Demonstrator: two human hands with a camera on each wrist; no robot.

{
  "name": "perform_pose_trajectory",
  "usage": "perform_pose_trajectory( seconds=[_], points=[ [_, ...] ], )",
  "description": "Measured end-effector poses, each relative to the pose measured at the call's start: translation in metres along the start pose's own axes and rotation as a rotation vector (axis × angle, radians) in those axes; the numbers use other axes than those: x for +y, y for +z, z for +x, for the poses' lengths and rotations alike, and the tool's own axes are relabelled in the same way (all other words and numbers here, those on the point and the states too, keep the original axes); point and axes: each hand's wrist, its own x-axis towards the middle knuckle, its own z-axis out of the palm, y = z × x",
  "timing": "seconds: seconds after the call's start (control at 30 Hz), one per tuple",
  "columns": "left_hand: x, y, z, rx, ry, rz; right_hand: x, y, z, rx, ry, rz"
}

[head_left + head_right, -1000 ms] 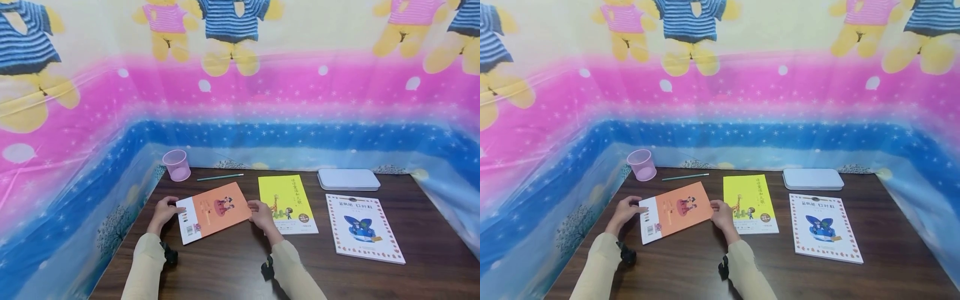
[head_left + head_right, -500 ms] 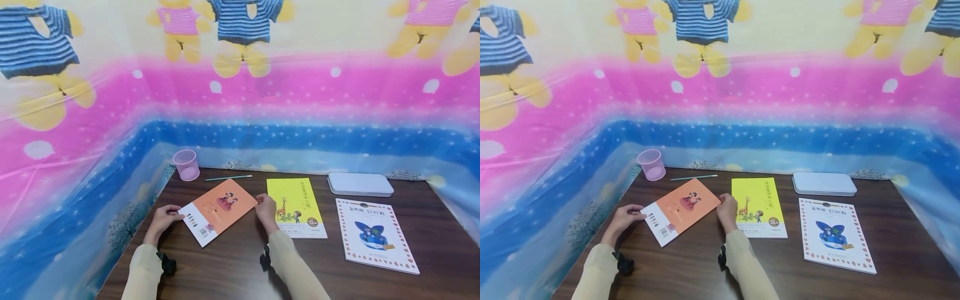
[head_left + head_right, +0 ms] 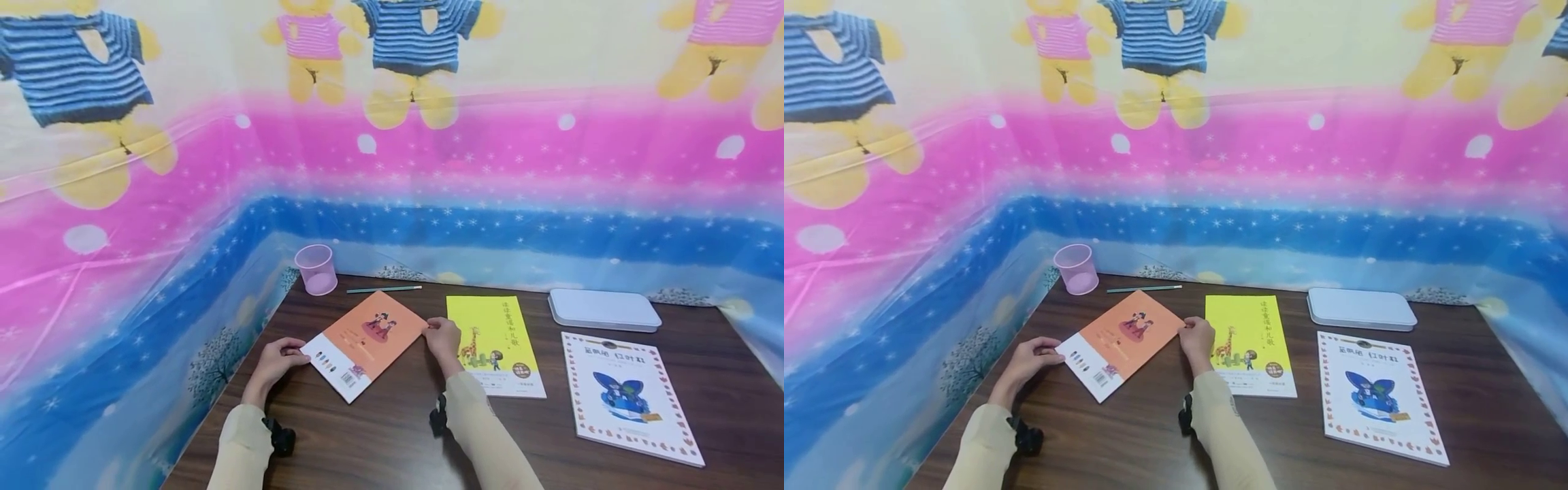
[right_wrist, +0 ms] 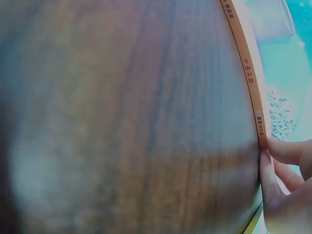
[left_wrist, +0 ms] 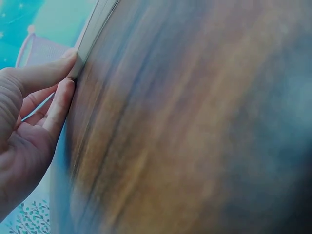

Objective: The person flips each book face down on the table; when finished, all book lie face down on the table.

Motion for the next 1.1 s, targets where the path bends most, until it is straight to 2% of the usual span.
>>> perform_pose_trajectory(
  seconds=[0.13, 0.3, 0.53, 0.77, 1.1],
  points=[
    [0.0, 0.001, -0.004, -0.014, 0.015, 0.007, 0.002, -0.001, 0.003, -0.048, 0.003, 0.038],
    [-0.002, 0.005, -0.008, -0.038, 0.015, 0.017, 0.005, -0.002, 0.003, -0.068, 0.04, 0.069],
    [-0.004, 0.006, -0.008, -0.039, 0.035, -0.034, -0.001, 0.011, 0.004, -0.008, 0.11, 0.17],
    [-0.007, 0.005, -0.011, -0.048, 0.03, -0.085, -0.003, 0.027, 0.004, 0.094, 0.101, 0.192],
    [-0.006, 0.006, -0.019, -0.014, 0.01, -0.071, -0.009, 0.025, 0.006, 0.072, 0.083, 0.194]
  ],
)
